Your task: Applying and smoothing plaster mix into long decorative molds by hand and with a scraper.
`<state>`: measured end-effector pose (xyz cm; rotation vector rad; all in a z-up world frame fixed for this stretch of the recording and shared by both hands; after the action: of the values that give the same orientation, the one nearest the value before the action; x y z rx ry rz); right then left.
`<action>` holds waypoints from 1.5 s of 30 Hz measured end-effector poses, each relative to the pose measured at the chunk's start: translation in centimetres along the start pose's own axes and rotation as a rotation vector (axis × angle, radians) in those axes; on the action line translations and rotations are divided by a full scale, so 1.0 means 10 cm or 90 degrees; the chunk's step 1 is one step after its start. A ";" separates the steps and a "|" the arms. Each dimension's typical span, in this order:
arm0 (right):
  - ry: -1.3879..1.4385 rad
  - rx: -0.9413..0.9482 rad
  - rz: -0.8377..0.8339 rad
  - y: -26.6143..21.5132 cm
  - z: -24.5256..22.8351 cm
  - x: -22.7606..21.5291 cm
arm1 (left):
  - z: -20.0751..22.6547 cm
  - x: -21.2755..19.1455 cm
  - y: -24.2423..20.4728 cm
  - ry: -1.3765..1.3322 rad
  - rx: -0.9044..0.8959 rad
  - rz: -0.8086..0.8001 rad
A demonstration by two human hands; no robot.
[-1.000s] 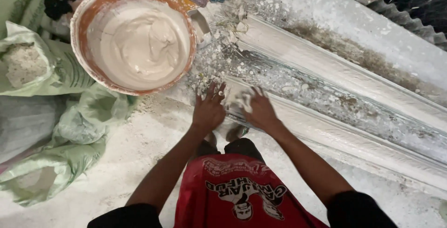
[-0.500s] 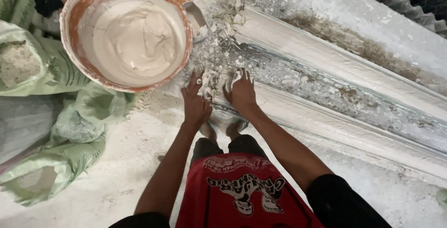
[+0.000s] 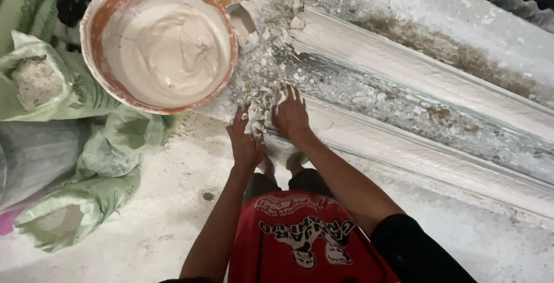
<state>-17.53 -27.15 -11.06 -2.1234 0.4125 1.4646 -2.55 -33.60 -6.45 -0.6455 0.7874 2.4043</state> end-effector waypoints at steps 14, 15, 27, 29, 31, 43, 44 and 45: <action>-0.129 0.035 -0.268 -0.75 0.30 -0.39 | 0.17 0.48 -0.02 0.252 0.017 -0.143; -0.114 0.057 -0.241 -0.92 0.47 -0.46 | 0.17 0.56 -0.01 0.264 0.004 -0.187; -0.302 0.047 -0.308 -2.72 2.35 -1.29 | 0.40 0.19 -0.59 0.368 -0.134 -0.025; -0.320 -0.045 -0.343 -2.45 2.16 -1.34 | 0.41 0.06 -0.82 0.385 -0.168 0.018; -0.364 -0.234 -0.342 -2.08 1.78 -1.35 | 0.49 -0.06 -1.02 0.257 -0.298 0.101; -0.159 -0.465 -0.048 0.45 -0.28 0.18 | 0.43 -0.42 -1.46 0.239 -0.352 0.095; -0.161 -0.463 -0.050 0.44 -0.44 -0.03 | 0.44 -0.47 -1.41 0.236 -0.352 0.094; 0.023 -0.373 -0.008 0.46 -0.57 -0.27 | 0.44 -0.53 -1.35 0.222 -0.354 0.114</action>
<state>-16.53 -34.26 -8.06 -2.5891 -0.0317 1.6912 8.43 -23.14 -5.51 -1.2836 0.2973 2.7324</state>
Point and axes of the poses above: each hand's wrist, its own y-axis towards the middle knuckle, its own x-axis out of the palm, z = x × y, the point moved 3 cm from there along y, towards the middle knuckle, and after that the axes turned 12 degrees about -x, right-handed, at the moved point
